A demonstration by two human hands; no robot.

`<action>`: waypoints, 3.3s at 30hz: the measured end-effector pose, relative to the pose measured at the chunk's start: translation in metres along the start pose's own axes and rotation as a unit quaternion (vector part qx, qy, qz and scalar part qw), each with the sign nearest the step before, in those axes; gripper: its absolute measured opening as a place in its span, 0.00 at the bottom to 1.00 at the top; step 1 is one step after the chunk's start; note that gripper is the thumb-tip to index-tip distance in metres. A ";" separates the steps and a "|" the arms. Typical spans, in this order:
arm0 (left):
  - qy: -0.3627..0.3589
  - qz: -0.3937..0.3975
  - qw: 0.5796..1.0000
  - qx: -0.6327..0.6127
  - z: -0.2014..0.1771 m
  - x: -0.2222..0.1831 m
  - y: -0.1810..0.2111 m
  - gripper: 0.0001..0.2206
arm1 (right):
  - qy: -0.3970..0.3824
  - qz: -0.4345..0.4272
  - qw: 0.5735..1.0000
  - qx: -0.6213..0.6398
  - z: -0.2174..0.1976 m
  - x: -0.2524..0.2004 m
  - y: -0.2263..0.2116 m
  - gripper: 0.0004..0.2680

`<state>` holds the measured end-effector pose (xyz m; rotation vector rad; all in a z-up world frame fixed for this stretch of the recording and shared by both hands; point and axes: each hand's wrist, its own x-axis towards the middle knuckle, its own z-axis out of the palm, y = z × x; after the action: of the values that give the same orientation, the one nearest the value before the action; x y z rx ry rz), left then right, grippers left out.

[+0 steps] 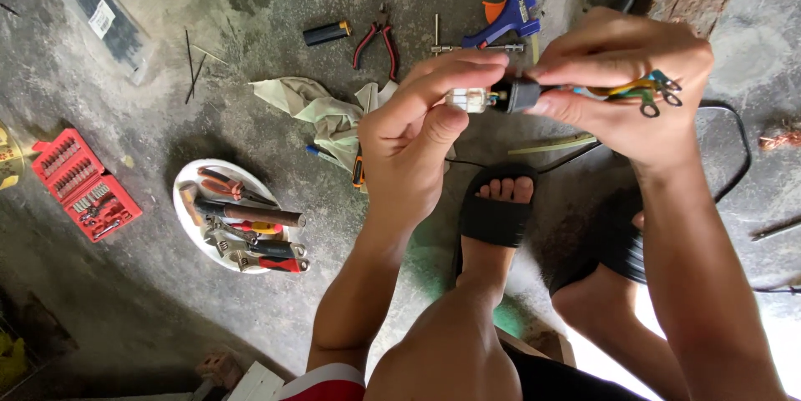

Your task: The person sits on the floor repairing a power cord and plug. They strip and twist the wire ends by hand, apply hot glue with a glue gun, fit the wires into a black plug housing, and join it with the white connector at the end.

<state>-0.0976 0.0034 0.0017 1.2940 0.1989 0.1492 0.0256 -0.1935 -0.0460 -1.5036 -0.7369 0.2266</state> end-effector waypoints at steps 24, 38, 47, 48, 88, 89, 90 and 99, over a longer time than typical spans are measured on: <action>0.021 -0.014 0.999 -0.025 0.005 -0.004 -0.011 0.18 | -0.020 -0.032 0.999 -0.006 0.000 0.004 -0.022 0.10; -0.082 0.077 0.955 0.273 0.008 0.006 0.017 0.17 | -0.048 -0.010 0.990 -0.131 -0.024 -0.019 -0.004 0.08; -0.054 0.115 0.922 0.365 0.015 0.011 0.034 0.15 | -0.056 -0.025 0.992 -0.110 -0.026 -0.016 -0.007 0.04; -0.053 0.114 0.922 0.365 0.015 0.011 0.032 0.15 | -0.056 -0.025 0.992 -0.110 -0.028 -0.019 -0.006 0.04; -0.124 0.107 0.914 0.371 -0.007 0.018 0.043 0.18 | 0.009 0.119 0.993 -0.014 -0.016 -0.022 -0.029 0.06; -0.121 0.122 0.914 0.367 -0.005 0.018 0.044 0.17 | -0.007 0.113 0.993 -0.028 -0.016 -0.022 -0.033 0.05; -0.121 0.122 0.914 0.367 -0.004 0.017 0.044 0.17 | -0.007 0.113 0.993 -0.028 -0.016 -0.023 -0.033 0.05; -0.118 0.136 0.909 0.376 0.005 0.019 0.042 0.16 | -0.019 0.130 0.991 -0.021 -0.017 -0.031 -0.026 0.05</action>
<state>-0.0779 0.0140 0.0420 2.0955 -0.1567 0.1581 0.0035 -0.2278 -0.0289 -1.6389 -0.5773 0.4397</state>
